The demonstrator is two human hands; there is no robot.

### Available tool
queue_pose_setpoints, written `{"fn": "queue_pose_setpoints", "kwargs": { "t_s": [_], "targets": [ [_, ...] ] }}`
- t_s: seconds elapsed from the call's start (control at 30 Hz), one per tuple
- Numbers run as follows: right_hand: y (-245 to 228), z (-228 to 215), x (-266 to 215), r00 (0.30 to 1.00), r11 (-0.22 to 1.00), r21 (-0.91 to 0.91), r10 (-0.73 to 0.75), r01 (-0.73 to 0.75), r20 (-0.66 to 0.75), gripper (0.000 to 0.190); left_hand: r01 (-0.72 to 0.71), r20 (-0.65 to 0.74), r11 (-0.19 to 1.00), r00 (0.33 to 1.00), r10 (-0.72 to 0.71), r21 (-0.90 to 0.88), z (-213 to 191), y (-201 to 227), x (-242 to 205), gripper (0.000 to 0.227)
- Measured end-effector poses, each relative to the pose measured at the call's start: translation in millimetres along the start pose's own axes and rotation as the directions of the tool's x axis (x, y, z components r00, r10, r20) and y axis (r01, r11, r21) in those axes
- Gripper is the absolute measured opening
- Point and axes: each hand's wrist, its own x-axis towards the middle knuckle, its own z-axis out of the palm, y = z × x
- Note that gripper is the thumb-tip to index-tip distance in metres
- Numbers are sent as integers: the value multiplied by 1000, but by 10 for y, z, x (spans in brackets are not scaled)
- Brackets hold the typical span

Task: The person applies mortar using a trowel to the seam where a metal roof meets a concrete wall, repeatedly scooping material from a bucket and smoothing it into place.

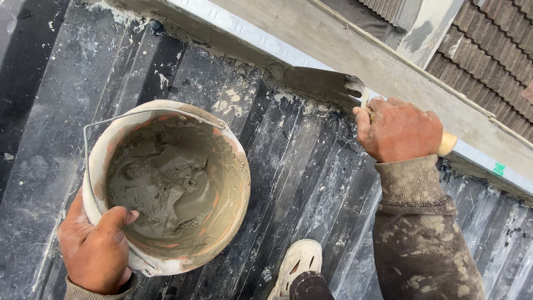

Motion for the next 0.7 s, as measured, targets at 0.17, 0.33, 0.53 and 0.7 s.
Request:
{"fn": "queue_pose_setpoints", "kwargs": {
  "t_s": [0.17, 0.33, 0.53, 0.7],
  "targets": [
    [-33, -175, -782, 988, 931, 366, 36, 22, -152, 26, 49, 9, 991, 999, -48, -122, -32, -23, 41, 72],
    [-600, -50, -1314, 944, 660, 750, -215, -48, 250, 26, 86, -18, 996, 996, -86, -9, 60, -36, -167, 80],
    [-1336, 6, -1350, 780, 649, 761, -490, 28, 390, 33, -244, 142, 957, 964, 223, 157, 258, -43, -488, 87],
    [-1663, 70, -1204, 845, 795, 544, -466, 270, 263, 28, -439, 204, 836, 898, 390, 331, 280, -121, -574, 85]
  ]
}}
